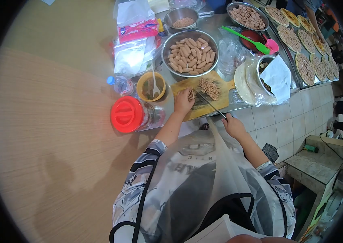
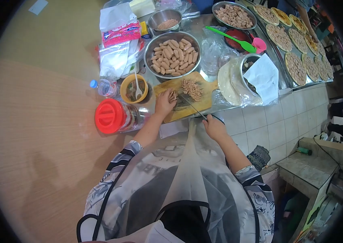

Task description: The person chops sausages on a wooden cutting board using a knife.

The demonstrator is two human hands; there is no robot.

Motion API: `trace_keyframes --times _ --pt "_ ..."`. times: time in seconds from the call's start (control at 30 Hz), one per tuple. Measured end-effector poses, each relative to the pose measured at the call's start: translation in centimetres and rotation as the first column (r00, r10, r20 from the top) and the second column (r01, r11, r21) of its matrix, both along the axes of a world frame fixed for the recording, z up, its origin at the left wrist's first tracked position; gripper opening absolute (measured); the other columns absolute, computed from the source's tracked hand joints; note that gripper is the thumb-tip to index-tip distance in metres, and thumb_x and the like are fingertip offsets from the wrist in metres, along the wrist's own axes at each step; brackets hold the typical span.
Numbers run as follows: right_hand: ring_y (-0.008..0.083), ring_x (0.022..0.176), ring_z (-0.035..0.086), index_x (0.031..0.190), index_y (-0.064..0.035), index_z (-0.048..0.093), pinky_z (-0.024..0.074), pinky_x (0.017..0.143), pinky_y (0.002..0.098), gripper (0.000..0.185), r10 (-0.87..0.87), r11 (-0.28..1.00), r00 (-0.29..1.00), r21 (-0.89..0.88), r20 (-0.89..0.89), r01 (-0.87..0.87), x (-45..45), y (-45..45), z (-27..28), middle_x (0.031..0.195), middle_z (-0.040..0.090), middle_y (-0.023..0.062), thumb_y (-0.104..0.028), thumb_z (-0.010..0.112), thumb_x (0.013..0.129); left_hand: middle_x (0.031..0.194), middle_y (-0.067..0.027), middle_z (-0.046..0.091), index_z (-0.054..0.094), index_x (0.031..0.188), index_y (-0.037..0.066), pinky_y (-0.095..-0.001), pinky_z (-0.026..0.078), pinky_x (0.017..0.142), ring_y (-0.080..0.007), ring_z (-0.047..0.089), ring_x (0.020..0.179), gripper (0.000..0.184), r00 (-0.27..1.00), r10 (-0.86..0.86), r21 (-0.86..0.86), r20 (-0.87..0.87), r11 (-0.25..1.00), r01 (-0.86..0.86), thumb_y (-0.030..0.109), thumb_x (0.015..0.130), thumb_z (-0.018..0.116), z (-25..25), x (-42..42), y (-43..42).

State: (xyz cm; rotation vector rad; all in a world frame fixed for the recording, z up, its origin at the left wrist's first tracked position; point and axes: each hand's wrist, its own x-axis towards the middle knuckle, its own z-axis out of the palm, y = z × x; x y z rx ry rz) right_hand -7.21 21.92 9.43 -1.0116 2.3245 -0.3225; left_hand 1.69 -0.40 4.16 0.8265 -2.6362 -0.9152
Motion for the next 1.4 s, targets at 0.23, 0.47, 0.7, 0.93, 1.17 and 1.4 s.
trace_keyframes --times 0.23,0.47,0.7,0.93,1.17,1.4 --pt "0.0386 0.068 0.054 0.085 -0.0014 0.041 0.0409 0.059 0.0468 0.026 -0.074 0.996 0.996 -0.045 0.053 0.077 0.1 0.6 -1.1 0.07 0.055 0.0227 -0.028 0.04 0.083 0.097 -0.0087 0.054 0.049 0.105 0.009 -0.0371 0.037 0.08 -0.0286 0.047 0.092 0.044 0.995 0.047 -0.021 -0.084 0.999 -0.049 0.013 0.063 0.061 -1.8 -0.1 0.2" --pt "0.0408 0.066 0.052 0.083 -0.0013 0.042 0.0399 0.058 0.0486 0.026 -0.122 0.985 0.991 -0.114 0.052 0.127 0.0 1.4 -1.9 0.067 0.054 0.0244 -0.028 0.042 0.082 0.095 -0.0083 0.055 0.053 0.1 0.009 -0.0371 0.039 0.079 -0.0271 0.048 0.09 0.036 0.991 0.128 -0.067 -0.045 0.989 -0.131 0.015 0.066 0.059 -0.5 -0.9 1.2" --pt "0.0407 0.065 0.052 0.083 -0.0016 0.042 0.0399 0.057 0.0485 0.026 -0.103 0.985 0.994 -0.133 0.034 0.107 -0.6 1.1 -3.0 0.067 0.054 0.0239 -0.028 0.042 0.082 0.084 -0.0099 0.058 0.057 0.083 0.005 -0.0376 0.04 0.075 -0.0281 0.051 0.084 0.022 0.984 0.177 -0.098 0.035 0.98 -0.173 0.019 0.066 0.059 -0.1 -1.5 0.6" --pt "0.0403 0.065 0.053 0.082 -0.0015 0.042 0.04 0.057 0.0482 0.027 -0.124 0.984 0.992 -0.128 0.035 0.127 -0.5 1.0 -2.7 0.067 0.055 0.0233 -0.028 0.042 0.082 0.076 -0.0096 0.056 0.054 0.066 0.005 -0.0381 0.04 0.069 -0.0279 0.051 0.076 0.015 0.984 0.159 -0.179 0.084 0.973 -0.142 0.019 0.066 0.06 -0.4 -2.1 0.2" --pt "0.0404 0.066 0.053 0.082 -0.001 0.042 0.0404 0.058 0.048 0.027 -0.12 0.982 0.992 -0.14 0.048 0.126 -0.5 1.1 -2.9 0.068 0.055 0.024 -0.028 0.042 0.083 0.071 -0.0102 0.057 0.057 0.069 0.005 -0.0363 0.041 0.064 -0.0266 0.053 0.07 0.014 0.977 0.207 -0.113 -0.043 0.971 -0.211 0.018 0.065 0.059 -0.6 -2.5 0.0" --pt "0.0402 0.067 0.053 0.084 -0.0007 0.042 0.0409 0.06 0.0473 0.028 -0.118 0.982 0.991 -0.142 0.059 0.126 -0.5 0.5 -2.6 0.07 0.055 0.0242 -0.029 0.041 0.083 0.075 -0.0055 0.058 0.059 0.072 0.008 -0.0394 0.04 0.065 -0.0253 0.054 0.072 0.014 0.961 0.27 0.078 -0.053 0.961 -0.265 0.018 0.063 0.06 0.3 -0.1 0.0"
